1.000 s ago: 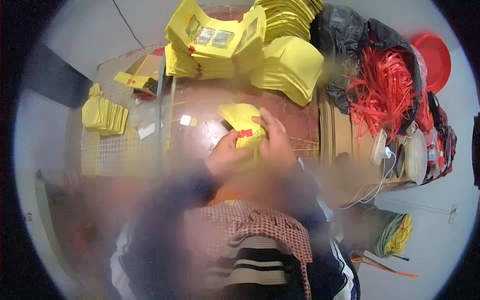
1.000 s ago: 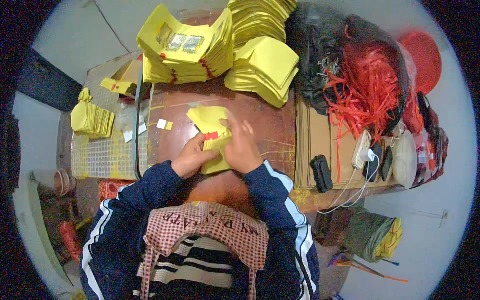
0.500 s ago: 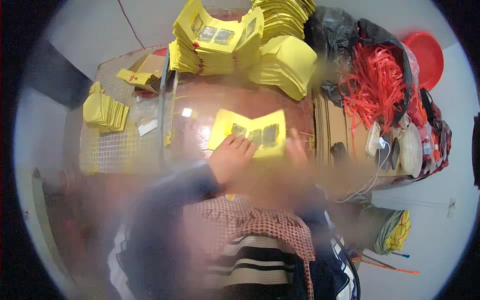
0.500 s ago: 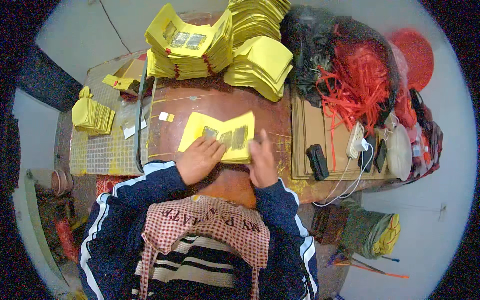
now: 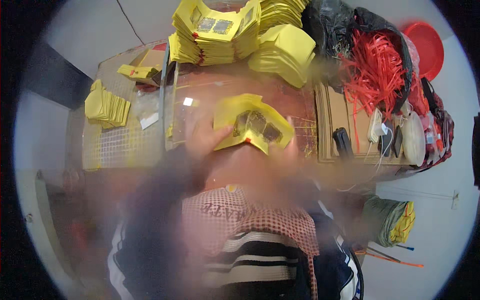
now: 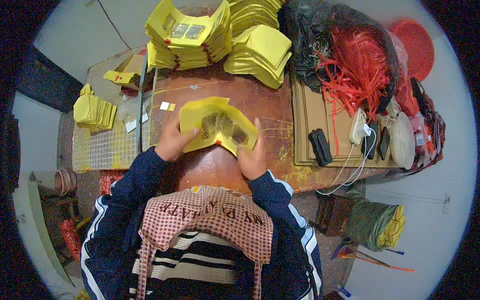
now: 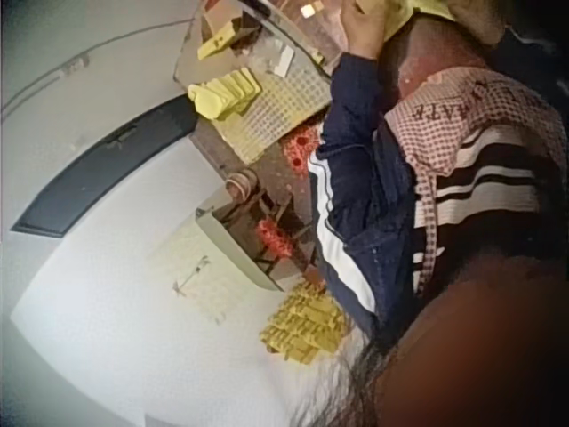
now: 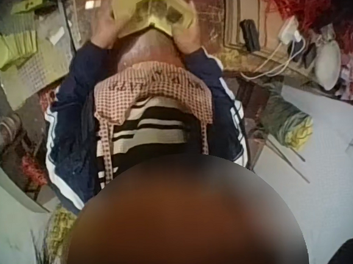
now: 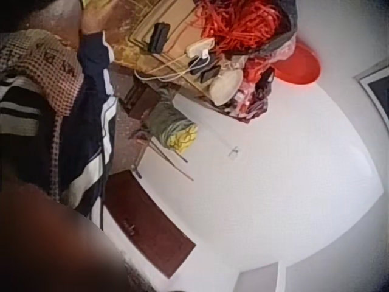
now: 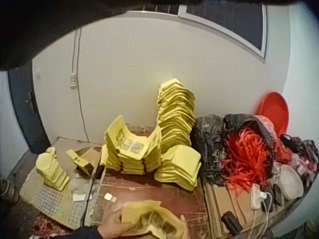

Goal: Folding and stacking yellow fabric items on a workbench

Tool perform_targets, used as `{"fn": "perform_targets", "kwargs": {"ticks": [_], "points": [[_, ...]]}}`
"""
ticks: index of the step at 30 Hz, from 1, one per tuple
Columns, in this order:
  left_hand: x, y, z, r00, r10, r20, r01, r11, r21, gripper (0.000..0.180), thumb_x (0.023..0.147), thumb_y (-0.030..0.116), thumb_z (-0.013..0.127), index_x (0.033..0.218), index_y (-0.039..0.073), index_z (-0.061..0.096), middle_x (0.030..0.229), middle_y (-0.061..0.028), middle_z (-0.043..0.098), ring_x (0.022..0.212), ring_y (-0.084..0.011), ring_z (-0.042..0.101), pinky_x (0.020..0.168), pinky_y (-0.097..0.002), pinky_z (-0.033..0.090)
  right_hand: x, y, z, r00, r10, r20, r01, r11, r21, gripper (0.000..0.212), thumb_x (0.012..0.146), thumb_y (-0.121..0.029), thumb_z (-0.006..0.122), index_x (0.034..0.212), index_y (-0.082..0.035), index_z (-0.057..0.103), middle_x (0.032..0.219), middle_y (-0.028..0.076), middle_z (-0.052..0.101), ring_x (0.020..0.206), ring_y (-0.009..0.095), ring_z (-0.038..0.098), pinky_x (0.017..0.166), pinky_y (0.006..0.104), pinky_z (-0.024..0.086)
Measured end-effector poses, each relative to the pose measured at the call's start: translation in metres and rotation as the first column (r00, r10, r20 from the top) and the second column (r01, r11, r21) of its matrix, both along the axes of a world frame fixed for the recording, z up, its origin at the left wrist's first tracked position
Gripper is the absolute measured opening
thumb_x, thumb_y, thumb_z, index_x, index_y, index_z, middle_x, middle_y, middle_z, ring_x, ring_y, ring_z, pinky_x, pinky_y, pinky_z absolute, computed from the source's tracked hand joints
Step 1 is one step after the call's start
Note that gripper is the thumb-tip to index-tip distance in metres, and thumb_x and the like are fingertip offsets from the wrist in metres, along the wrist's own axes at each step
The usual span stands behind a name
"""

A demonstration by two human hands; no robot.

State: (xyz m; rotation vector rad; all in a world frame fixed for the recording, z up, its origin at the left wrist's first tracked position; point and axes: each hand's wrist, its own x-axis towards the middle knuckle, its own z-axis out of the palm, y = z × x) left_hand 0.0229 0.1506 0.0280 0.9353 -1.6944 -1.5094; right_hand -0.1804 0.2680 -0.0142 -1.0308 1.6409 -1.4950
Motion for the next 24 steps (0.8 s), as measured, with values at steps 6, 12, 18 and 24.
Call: {"fn": "perform_targets", "kwargs": {"ticks": [6,12,18,24], "points": [[-0.004,0.029,-0.004,0.985,-0.082,0.149,0.1,0.989,-0.112,0.027,0.082,0.004,0.06,0.108,-0.001,0.057,0.103,-0.0135,0.061,0.096,-0.0209,0.058,0.084,-0.0322,0.045,-0.022,0.011,-0.078,0.993,0.115,-0.021,-0.109,0.976,0.187,0.065,0.078,0.006,0.044,0.14,0.0,0.023,0.122,0.022,0.051,0.114,0.026,0.051,0.095,0.0322,0.039],[-0.003,0.01,0.001,0.976,-0.01,0.216,0.07,0.959,-0.273,0.026,0.08,0.005,0.058,0.106,-0.002,0.058,0.094,-0.0183,0.064,0.086,-0.0264,0.062,0.076,-0.0327,0.048,0.013,0.006,-0.009,0.966,0.012,-0.259,-0.01,1.0,0.01,0.066,0.077,0.003,0.046,0.139,0.003,0.023,0.124,0.024,0.049,0.117,0.03,0.048,0.095,0.0326,0.039],[-0.017,-0.034,0.017,0.968,-0.019,0.251,-0.007,0.994,0.105,0.034,0.077,0.015,0.061,0.103,-0.006,0.059,0.083,-0.0177,0.065,0.073,-0.0218,0.063,0.066,-0.0327,0.05,0.001,-0.037,0.053,0.996,-0.038,0.082,0.019,0.975,0.221,0.079,0.078,0.007,0.042,0.14,-0.001,-0.006,0.101,0.022,0.059,0.066,0.023,0.065,0.046,0.0268,0.052],[-0.013,-0.091,-0.065,0.897,-0.086,0.434,0.104,0.994,-0.019,0.032,0.077,0.011,0.061,0.105,-0.004,0.057,0.089,-0.0127,0.064,0.072,-0.0209,0.062,0.06,-0.0299,0.051,-0.002,-0.066,0.071,0.998,-0.006,0.07,-0.016,0.946,0.323,0.075,0.076,0.009,0.041,0.14,-0.001,0.003,0.099,0.024,0.059,0.057,0.026,0.063,0.039,0.0279,0.05]]}}
